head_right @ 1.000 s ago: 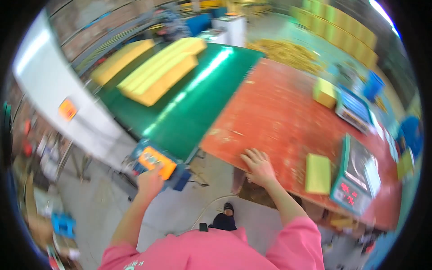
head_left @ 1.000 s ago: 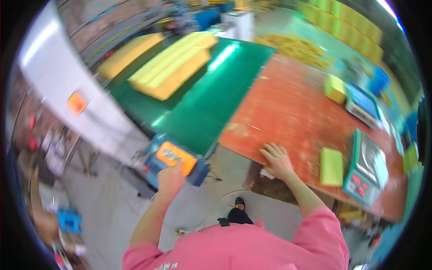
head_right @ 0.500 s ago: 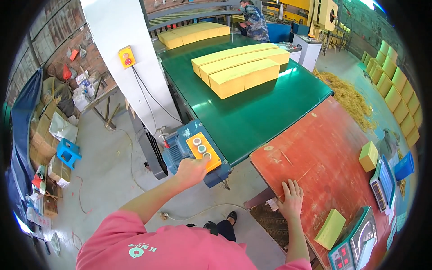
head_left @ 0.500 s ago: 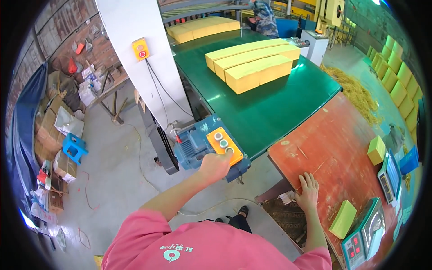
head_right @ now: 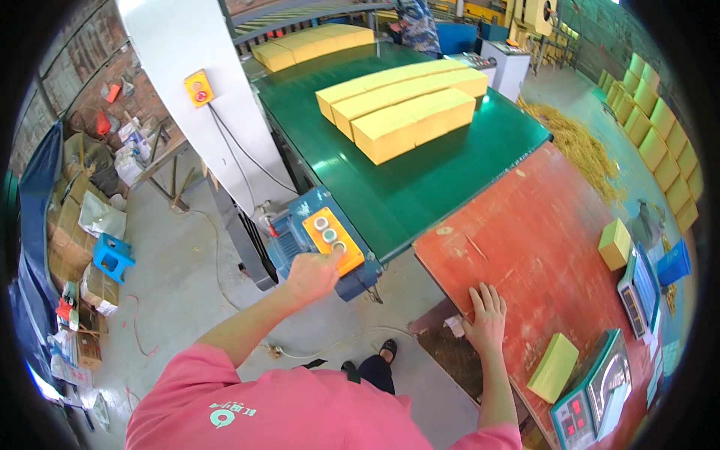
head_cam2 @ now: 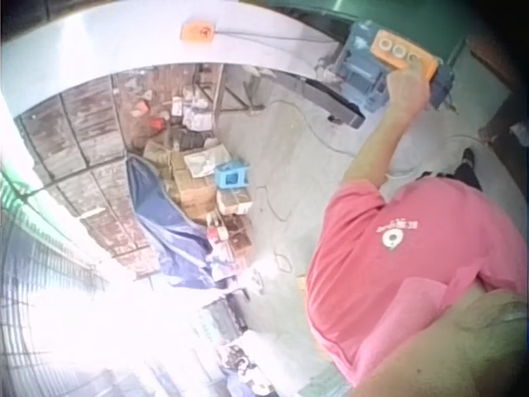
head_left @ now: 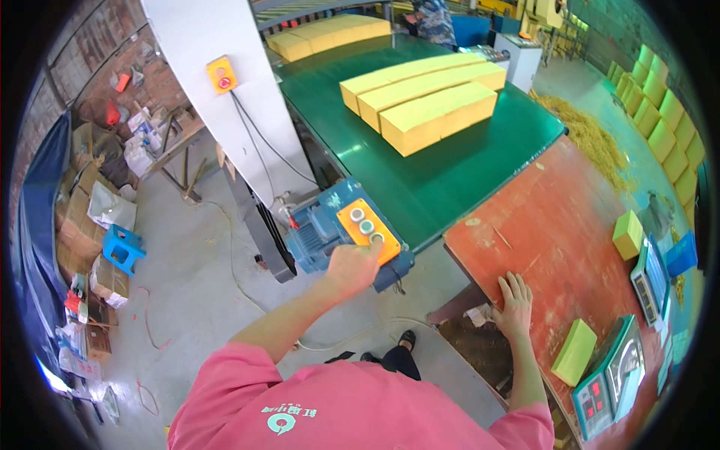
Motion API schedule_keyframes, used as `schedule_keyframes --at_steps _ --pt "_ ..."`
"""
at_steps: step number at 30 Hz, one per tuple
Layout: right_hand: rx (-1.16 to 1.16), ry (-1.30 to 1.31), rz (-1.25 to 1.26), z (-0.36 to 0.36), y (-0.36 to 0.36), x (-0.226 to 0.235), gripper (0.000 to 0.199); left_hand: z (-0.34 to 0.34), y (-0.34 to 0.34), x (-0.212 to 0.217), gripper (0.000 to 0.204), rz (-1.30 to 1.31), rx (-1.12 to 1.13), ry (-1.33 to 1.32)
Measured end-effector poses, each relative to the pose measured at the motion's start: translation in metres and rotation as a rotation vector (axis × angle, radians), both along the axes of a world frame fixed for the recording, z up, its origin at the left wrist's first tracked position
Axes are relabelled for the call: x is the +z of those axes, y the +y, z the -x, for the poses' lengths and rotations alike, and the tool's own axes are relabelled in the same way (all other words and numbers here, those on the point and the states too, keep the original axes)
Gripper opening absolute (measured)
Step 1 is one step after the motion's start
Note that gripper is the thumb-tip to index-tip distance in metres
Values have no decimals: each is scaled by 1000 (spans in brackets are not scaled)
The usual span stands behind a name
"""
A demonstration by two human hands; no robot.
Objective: Bundling paper stacks with an automated machine and weighing the resulting bundles on a digital scale.
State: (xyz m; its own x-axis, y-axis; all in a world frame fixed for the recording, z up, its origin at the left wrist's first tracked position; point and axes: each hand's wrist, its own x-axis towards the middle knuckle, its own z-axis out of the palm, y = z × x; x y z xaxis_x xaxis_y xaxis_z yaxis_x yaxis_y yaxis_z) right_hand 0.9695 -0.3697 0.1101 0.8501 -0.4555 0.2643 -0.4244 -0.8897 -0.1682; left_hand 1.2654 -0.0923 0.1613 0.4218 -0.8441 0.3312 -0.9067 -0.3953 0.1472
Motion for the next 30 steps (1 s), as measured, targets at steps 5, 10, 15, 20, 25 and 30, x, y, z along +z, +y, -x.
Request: schedule_keyframes --at_steps 5,10,15,20,25,30 --pt "-9 14 2 -2 -2 -1 70 -6 -2 -1 32 33 -20 -77" --pt "-8 7 -6 -2 -4 1 70 -4 -5 5 33 7 -14 -52" --pt "-20 31 0 0 -4 0 68 -2 -2 5 35 23 -17 -39" --pt "1 7 -2 5 -2 0 67 1 -1 7 36 -13 -6 -41" --pt "2 2 8 4 -3 -3 66 -1 -1 7 35 1 -19 -52" --pt "6 -7 15 2 -6 1 64 -3 -6 11 34 6 -33 -68"
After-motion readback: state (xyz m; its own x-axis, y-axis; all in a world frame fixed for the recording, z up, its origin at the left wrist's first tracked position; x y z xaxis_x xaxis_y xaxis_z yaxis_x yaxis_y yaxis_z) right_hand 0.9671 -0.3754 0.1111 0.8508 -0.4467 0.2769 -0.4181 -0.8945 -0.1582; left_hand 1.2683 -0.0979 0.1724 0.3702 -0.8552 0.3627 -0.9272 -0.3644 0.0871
